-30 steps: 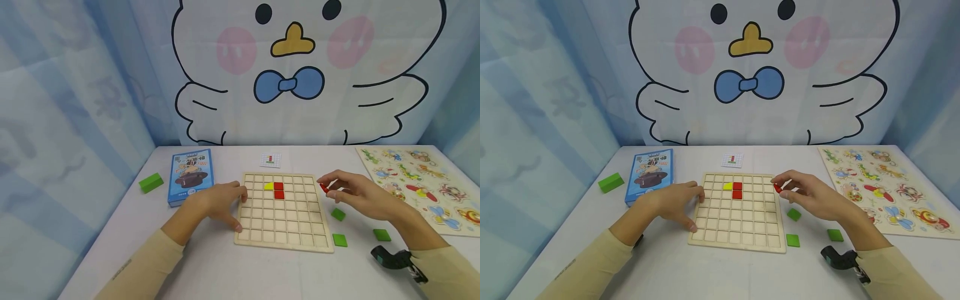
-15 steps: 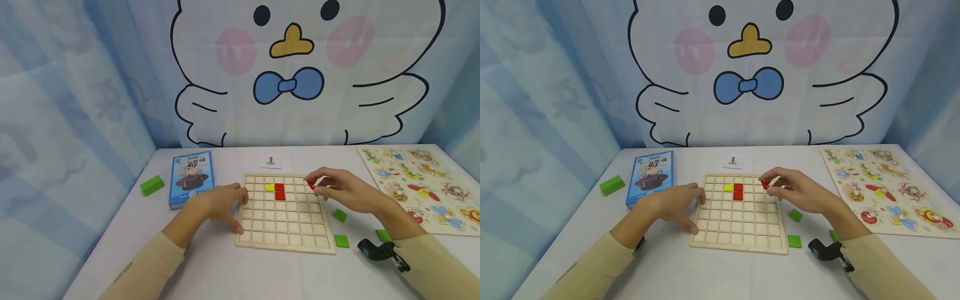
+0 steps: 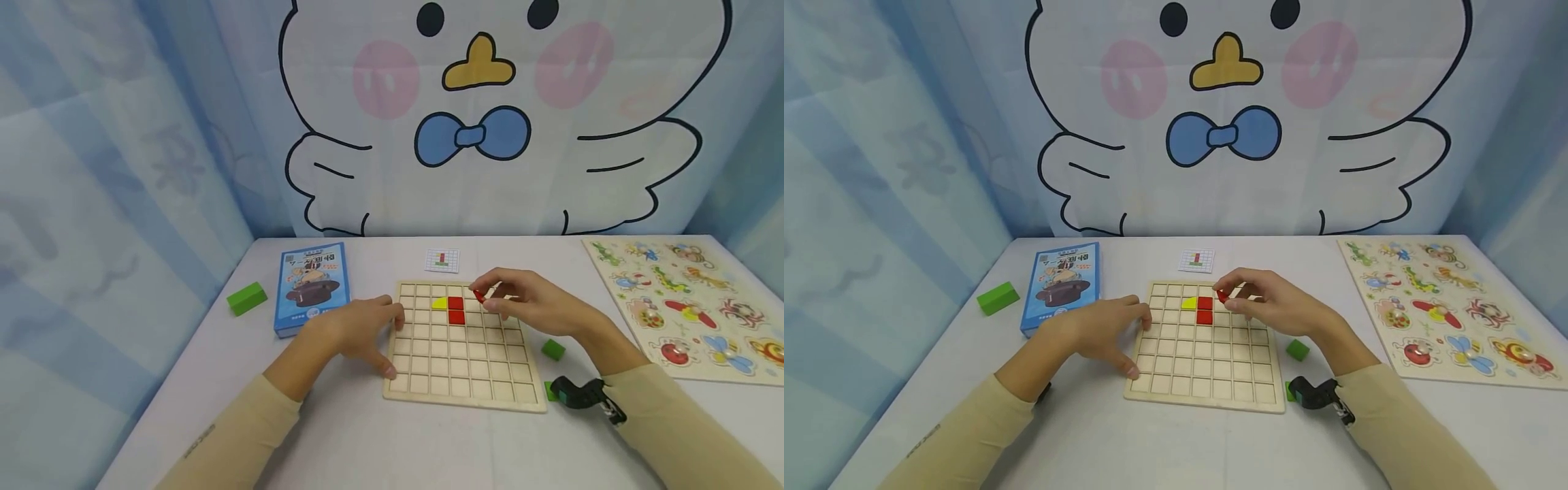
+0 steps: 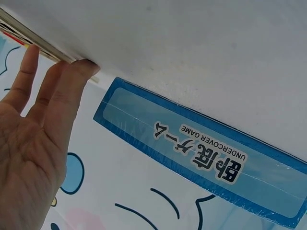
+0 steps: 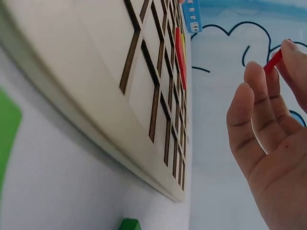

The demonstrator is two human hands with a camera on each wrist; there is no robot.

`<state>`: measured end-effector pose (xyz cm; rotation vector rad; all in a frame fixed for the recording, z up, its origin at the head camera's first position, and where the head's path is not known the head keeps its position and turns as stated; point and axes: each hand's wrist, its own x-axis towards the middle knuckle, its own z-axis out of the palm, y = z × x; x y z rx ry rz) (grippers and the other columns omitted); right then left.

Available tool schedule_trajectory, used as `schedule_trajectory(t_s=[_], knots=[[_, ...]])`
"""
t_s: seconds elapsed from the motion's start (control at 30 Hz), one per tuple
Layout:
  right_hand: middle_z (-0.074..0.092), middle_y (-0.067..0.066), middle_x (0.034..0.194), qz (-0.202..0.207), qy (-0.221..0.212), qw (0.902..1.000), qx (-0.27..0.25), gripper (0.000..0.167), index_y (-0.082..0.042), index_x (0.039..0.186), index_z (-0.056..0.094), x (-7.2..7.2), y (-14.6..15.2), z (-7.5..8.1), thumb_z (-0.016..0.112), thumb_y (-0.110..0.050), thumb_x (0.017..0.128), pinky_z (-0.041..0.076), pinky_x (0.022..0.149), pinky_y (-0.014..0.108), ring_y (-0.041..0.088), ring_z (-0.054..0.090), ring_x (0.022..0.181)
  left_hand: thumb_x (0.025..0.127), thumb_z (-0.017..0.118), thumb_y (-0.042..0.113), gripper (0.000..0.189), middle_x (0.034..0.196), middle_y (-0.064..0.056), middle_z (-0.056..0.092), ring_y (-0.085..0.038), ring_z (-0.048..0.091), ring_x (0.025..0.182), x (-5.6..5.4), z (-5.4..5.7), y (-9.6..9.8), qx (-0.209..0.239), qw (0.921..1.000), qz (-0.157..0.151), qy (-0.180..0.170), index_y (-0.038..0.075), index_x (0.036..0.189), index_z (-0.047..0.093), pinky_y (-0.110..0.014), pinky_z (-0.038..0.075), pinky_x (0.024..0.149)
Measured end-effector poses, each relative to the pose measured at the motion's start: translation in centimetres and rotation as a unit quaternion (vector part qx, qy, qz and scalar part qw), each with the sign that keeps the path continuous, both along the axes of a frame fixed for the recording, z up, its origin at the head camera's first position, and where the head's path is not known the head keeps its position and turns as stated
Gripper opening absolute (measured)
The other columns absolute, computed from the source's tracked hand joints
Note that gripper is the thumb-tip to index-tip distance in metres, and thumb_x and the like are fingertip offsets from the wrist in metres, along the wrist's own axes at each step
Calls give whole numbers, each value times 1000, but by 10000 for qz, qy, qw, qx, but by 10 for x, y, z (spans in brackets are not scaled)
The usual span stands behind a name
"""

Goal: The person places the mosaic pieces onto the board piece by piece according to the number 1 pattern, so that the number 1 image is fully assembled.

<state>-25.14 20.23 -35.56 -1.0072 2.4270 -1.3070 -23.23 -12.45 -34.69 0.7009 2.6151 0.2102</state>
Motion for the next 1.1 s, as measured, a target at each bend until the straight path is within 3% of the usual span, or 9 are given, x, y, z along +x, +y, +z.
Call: schedule_trajectory(t_s=[0.2,0.5,0.77,1.1], knots=[[64,16,121,241,-297,9990,246,32,-8,132,63,-7,-19,-5,66,-20,102,57,78,34,34,64,93,67,93,54,67,117,7,52,-18,55,100,2,0,-4,-91,9999,94,-14,29,117,55,-34,52,83],[65,5,126,529,-307,9954,742,29,-12,129,65,-12,-28,-10,66,-24,102,53,96,42,23,64,103,68,93,54,67,119,7,52,-18,55,100,3,2,-3,-68,10000,38,25,29,117,55,-34,53,84],[66,1,122,574,-124,9928,1048,24,-15,123,68,-12,-33,-7,69,-22,100,52,85,33,21,63,96,70,92,53,67,120,7,53,-18,55,103,0,7,1,-121,9999,21,56,28,119,56,-35,53,90],[65,-4,108,376,-64,9903,1334,24,-17,119,69,-5,-38,-17,74,-25,97,51,82,31,19,59,90,69,93,52,67,120,7,53,-18,55,101,3,1,2,-60,9999,70,-53,28,118,55,-34,52,86]])
